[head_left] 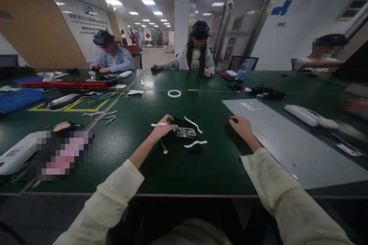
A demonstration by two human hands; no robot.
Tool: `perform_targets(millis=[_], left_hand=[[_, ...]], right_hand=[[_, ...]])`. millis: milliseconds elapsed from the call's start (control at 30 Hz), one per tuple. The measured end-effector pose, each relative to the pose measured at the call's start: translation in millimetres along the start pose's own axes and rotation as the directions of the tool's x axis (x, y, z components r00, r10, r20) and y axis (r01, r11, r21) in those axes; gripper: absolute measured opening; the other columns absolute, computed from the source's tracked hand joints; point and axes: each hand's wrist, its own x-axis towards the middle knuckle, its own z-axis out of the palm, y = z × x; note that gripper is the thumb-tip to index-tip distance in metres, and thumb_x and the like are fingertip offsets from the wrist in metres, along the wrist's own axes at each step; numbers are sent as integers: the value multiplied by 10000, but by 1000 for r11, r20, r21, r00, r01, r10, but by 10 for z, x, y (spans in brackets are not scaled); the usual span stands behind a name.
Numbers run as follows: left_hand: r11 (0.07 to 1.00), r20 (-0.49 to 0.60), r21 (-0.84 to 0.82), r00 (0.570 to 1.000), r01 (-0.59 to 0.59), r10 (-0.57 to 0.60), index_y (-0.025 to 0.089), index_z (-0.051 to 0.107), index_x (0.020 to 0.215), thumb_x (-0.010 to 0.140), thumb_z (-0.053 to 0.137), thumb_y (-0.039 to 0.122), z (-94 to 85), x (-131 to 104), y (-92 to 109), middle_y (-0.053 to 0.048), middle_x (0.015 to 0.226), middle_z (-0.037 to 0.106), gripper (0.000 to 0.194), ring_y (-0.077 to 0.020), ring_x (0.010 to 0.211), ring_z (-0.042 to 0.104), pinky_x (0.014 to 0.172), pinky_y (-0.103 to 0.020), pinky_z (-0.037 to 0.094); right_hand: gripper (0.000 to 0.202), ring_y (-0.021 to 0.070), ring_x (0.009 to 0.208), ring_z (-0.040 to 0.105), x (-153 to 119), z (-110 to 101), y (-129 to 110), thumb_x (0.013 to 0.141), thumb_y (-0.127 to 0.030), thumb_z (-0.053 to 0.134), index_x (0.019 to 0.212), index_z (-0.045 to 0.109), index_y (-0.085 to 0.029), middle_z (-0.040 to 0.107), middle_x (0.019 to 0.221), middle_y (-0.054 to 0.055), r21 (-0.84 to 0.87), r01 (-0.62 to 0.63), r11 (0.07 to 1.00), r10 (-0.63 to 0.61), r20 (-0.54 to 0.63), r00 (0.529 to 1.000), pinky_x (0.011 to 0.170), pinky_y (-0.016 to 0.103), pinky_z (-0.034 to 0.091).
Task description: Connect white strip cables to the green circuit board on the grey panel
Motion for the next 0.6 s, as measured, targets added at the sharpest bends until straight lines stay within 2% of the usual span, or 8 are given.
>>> perform_targets(millis=[67,167,267,400,500,600], left_hand=[[998,47,-60,999,23,-20,218,465,1018,674,669,381,-8,11,-3,116,482,412,432,-52,360,329,348,-155,201],[981,61,-149,992,121,-113,223,429,1059,636,713,382,-32,38,-19,145,455,325,534,-34,337,273,350,-149,162],[954,95,-219,977,207,-190,202,425,1084,618,738,368,-51,51,-13,144,477,326,585,-20,343,264,359,-153,157],[945,203,-223,959,240,-196,170,491,941,633,729,363,-28,49,14,113,529,390,435,-2,348,268,359,-157,141],[949,192,-208,961,236,-196,183,452,793,692,673,398,27,50,7,127,487,321,324,0,320,225,349,-153,107],[942,180,-255,968,218,-175,201,410,772,745,617,400,68,58,-15,133,468,282,289,-8,307,232,341,-137,113]], right_hand=[[359,213,945,588,-9,-16,-21,812,-348,432,996,677,-161,647,1062,70,-2,-2,1000,2,5,1000,864,334,414],[346,208,933,593,-28,-53,-52,815,-367,433,957,690,-184,657,1043,53,24,-13,1000,12,12,1000,846,322,418],[353,208,924,598,-49,-82,-92,822,-389,423,927,700,-197,667,1018,45,59,-15,998,14,32,999,832,313,422],[354,212,920,601,-70,-80,-169,826,-385,419,922,703,-195,666,1024,47,63,13,998,-15,39,999,829,321,424],[342,204,930,600,-80,-64,-227,829,-372,423,939,696,-198,660,1044,40,73,44,996,-49,61,997,838,320,426],[346,201,952,594,-89,-58,-267,833,-382,428,964,686,-194,650,1068,39,84,77,993,-84,85,993,861,325,421]])
